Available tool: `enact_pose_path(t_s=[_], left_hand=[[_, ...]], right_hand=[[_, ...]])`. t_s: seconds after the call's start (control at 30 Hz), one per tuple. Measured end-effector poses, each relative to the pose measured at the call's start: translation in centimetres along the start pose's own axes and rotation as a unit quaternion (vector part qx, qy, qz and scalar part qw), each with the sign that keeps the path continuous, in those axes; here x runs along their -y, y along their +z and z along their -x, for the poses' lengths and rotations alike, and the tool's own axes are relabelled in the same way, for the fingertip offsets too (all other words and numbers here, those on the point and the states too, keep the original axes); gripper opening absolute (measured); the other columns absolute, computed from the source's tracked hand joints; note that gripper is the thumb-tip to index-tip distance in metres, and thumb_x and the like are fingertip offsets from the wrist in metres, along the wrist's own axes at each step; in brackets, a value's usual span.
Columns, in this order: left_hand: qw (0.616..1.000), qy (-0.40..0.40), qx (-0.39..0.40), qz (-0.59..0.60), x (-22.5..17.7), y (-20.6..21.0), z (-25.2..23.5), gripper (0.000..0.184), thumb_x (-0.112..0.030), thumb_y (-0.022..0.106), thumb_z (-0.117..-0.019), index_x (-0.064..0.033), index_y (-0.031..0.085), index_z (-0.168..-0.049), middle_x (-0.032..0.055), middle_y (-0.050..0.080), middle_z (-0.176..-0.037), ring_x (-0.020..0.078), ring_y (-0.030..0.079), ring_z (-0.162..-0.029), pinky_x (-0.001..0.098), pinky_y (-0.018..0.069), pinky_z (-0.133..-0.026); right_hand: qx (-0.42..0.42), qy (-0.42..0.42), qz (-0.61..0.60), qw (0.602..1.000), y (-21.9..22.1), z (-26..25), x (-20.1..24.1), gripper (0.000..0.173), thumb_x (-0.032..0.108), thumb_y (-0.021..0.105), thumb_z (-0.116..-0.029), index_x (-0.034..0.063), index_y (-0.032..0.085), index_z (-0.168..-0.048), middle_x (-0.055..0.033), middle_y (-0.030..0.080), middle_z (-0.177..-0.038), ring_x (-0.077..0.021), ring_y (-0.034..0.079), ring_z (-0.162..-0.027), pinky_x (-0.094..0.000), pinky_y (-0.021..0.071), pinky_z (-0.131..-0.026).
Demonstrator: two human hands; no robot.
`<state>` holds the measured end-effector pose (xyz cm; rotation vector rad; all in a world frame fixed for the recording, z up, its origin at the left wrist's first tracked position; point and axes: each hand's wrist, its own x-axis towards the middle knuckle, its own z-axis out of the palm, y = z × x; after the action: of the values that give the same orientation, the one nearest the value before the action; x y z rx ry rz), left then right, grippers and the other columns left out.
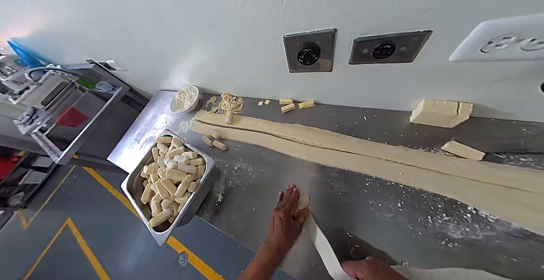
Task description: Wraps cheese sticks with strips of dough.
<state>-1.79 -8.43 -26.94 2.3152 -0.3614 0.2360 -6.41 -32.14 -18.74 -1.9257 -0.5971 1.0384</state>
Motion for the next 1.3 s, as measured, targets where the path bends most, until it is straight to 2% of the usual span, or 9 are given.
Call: enact_pose_path(t_s=[0.23, 0.43, 0.63, 0.77, 0.83, 1.0, 1.13, 1.23, 1.3], left_hand=[[0.996, 0.060, 0.028, -0.052, -1.1, 1.7, 1.1, 0.033, 0.003, 0.051, -0.0940, 0.0112, 0.069, -0.121, 0.0270, 0.066, -0.129, 0.0451, 0.063, -0.123, 0.0581, 0.0471, -0.107], [0.999, 0.039, 0.007, -0.016, -0.5, 1.5, 0.4, 0.031, -0.001, 0.065, -0.0886, 0.0128, 0.070, -0.116, 0.0266, 0.071, -0.119, 0.0439, 0.068, -0.114, 0.0563, 0.0508, -0.104], [0.995, 0.082, 0.053, -0.020, -0.8, 0.7, 1.4, 0.032, 0.004, 0.053, -0.0918, 0.0110, 0.071, -0.116, 0.0259, 0.069, -0.124, 0.0434, 0.066, -0.118, 0.0557, 0.0495, -0.105], [0.999, 0.031, 0.022, -0.005, -0.6, 1.4, 1.2, 0.041, -0.007, 0.065, -0.0885, 0.0148, 0.066, -0.123, 0.0272, 0.069, -0.123, 0.0436, 0.067, -0.116, 0.0587, 0.0476, -0.106], [0.999, 0.033, -0.002, -0.004, -0.9, 2.0, 1.1, 0.034, -0.001, 0.067, -0.0858, 0.0124, 0.070, -0.117, 0.0258, 0.071, -0.118, 0.0439, 0.069, -0.112, 0.0567, 0.0516, -0.102], [0.994, 0.098, 0.050, -0.026, -1.4, 1.7, 1.8, 0.036, 0.002, 0.050, -0.0940, 0.0146, 0.065, -0.124, 0.0260, 0.068, -0.126, 0.0430, 0.066, -0.119, 0.0557, 0.0490, -0.106], [0.999, 0.020, 0.050, 0.008, -1.1, 1.7, 1.6, 0.056, -0.004, 0.062, -0.0923, 0.0233, 0.044, -0.138, 0.0266, 0.068, -0.126, 0.0400, 0.068, -0.116, 0.0494, 0.0541, -0.101], [0.999, 0.013, 0.028, 0.025, -1.8, 2.5, 1.3, 0.053, 0.001, 0.067, -0.0870, 0.0208, 0.052, -0.134, 0.0226, 0.072, -0.118, 0.0357, 0.073, -0.108, 0.0457, 0.0583, -0.093], [0.999, 0.021, 0.029, 0.012, -1.6, 2.4, 1.4, 0.048, 0.002, 0.065, -0.0885, 0.0202, 0.055, -0.132, 0.0256, 0.070, -0.121, 0.0400, 0.070, -0.113, 0.0493, 0.0549, -0.099]], right_hand=[[0.064, 0.017, 0.002, 0.998, 0.8, 0.5, -0.9, 0.036, 0.022, 0.054, -0.1071, -0.0079, 0.064, -0.091, -0.0222, 0.063, -0.079, -0.0351, 0.063, -0.078, -0.0512, 0.0462, -0.073], [0.045, 0.009, -0.028, 0.999, 1.3, 0.6, -1.3, 0.034, 0.019, 0.051, -0.1080, -0.0073, 0.067, -0.094, -0.0212, 0.070, -0.088, -0.0326, 0.067, -0.084, -0.0503, 0.0485, -0.079], [0.054, 0.018, -0.022, 0.998, 1.2, 1.1, -1.5, 0.034, 0.020, 0.051, -0.1078, -0.0060, 0.066, -0.092, -0.0195, 0.067, -0.085, -0.0308, 0.063, -0.081, -0.0490, 0.0456, -0.076], [0.057, 0.014, -0.031, 0.998, 1.3, 0.4, -1.5, 0.034, 0.020, 0.051, -0.1080, -0.0053, 0.066, -0.091, -0.0182, 0.066, -0.084, -0.0289, 0.062, -0.081, -0.0478, 0.0448, -0.076], [0.051, 0.028, -0.047, 0.997, 1.4, 0.4, -1.6, 0.034, 0.020, 0.050, -0.1085, -0.0049, 0.066, -0.093, -0.0169, 0.068, -0.087, -0.0274, 0.063, -0.083, -0.0468, 0.0456, -0.077], [0.037, 0.089, -0.133, 0.986, 1.3, 0.4, -1.9, 0.031, 0.022, 0.048, -0.1098, -0.0015, 0.066, -0.099, -0.0094, 0.074, -0.097, -0.0174, 0.070, -0.088, -0.0402, 0.0526, -0.085], [0.000, 0.096, -0.256, 0.962, 2.0, -0.4, -2.7, 0.034, 0.032, 0.052, -0.1085, 0.0025, 0.066, -0.099, -0.0025, 0.074, -0.087, -0.0092, 0.071, -0.074, -0.0294, 0.0581, -0.073], [-0.055, 0.129, -0.328, 0.934, 1.9, -0.9, -3.1, 0.031, 0.031, 0.052, -0.1088, 0.0050, 0.065, -0.098, -0.0008, 0.074, -0.079, -0.0097, 0.072, -0.069, -0.0274, 0.0597, -0.066], [-0.071, 0.147, -0.339, 0.926, 1.6, -1.2, -3.1, 0.029, 0.030, 0.051, -0.1093, 0.0061, 0.064, -0.100, 0.0003, 0.074, -0.078, -0.0088, 0.072, -0.067, -0.0253, 0.0589, -0.063]])
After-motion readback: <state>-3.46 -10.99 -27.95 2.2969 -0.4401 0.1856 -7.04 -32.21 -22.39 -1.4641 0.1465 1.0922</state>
